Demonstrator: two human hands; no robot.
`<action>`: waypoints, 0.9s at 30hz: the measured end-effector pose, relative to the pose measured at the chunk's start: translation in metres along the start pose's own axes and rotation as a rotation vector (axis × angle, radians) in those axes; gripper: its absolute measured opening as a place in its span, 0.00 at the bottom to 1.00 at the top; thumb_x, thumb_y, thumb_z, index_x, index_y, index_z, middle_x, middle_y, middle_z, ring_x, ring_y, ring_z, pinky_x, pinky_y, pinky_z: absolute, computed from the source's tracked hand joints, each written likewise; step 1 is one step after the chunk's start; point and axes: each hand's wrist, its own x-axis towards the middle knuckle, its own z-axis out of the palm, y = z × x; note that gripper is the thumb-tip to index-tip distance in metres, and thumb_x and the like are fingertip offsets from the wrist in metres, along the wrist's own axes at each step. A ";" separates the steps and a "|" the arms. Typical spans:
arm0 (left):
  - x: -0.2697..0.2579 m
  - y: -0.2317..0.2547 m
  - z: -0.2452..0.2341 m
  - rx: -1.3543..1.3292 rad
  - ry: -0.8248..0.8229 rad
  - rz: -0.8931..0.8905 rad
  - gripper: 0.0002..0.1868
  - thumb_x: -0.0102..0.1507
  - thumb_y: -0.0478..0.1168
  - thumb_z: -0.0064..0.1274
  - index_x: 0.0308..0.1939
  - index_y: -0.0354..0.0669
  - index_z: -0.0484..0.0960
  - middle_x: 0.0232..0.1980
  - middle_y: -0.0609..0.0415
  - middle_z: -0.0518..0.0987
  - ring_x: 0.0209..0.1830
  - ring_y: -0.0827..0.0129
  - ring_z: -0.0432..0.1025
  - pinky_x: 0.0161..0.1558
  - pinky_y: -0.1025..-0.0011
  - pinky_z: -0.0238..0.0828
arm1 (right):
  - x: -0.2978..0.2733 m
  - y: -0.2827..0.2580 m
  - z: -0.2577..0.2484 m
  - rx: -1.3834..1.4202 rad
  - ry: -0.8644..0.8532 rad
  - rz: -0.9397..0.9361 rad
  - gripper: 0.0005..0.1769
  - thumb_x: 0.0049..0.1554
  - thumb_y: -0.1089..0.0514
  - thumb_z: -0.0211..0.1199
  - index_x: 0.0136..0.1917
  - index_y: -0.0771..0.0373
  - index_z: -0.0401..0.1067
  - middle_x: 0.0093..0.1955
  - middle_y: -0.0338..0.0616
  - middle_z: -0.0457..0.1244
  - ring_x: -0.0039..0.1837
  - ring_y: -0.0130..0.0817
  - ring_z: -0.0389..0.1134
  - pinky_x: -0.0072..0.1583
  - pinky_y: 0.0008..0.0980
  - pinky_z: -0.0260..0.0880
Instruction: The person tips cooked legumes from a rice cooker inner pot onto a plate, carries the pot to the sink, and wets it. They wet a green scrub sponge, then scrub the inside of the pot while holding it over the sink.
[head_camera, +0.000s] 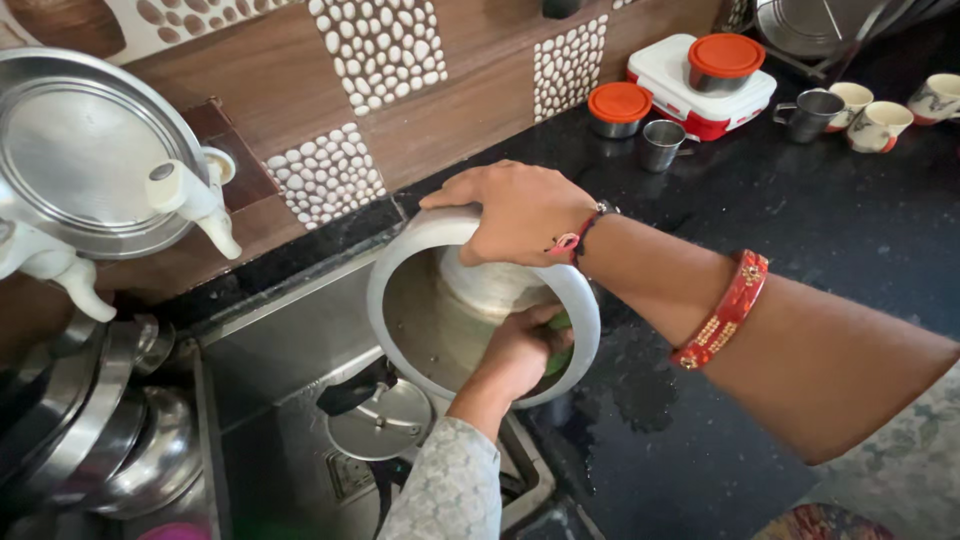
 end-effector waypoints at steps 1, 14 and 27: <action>-0.002 0.002 -0.002 -0.018 0.009 0.033 0.21 0.60 0.42 0.56 0.58 0.58 0.83 0.58 0.51 0.81 0.60 0.60 0.75 0.61 0.62 0.69 | 0.001 0.000 -0.001 -0.009 -0.004 0.028 0.38 0.40 0.45 0.67 0.67 0.35 0.72 0.71 0.31 0.63 0.69 0.41 0.65 0.67 0.39 0.64; -0.011 0.001 -0.032 0.031 -0.041 -0.050 0.18 0.51 0.35 0.59 0.45 0.47 0.89 0.56 0.51 0.84 0.57 0.54 0.76 0.56 0.60 0.74 | -0.006 -0.006 -0.003 0.001 -0.001 0.018 0.39 0.40 0.46 0.67 0.67 0.36 0.72 0.72 0.29 0.62 0.70 0.40 0.64 0.68 0.39 0.64; -0.009 -0.012 -0.011 0.659 0.117 -0.078 0.14 0.59 0.37 0.48 0.39 0.51 0.90 0.46 0.48 0.85 0.48 0.56 0.79 0.53 0.51 0.70 | -0.002 -0.010 0.001 -0.048 -0.014 -0.043 0.40 0.41 0.45 0.67 0.69 0.36 0.71 0.74 0.32 0.61 0.72 0.43 0.61 0.71 0.41 0.61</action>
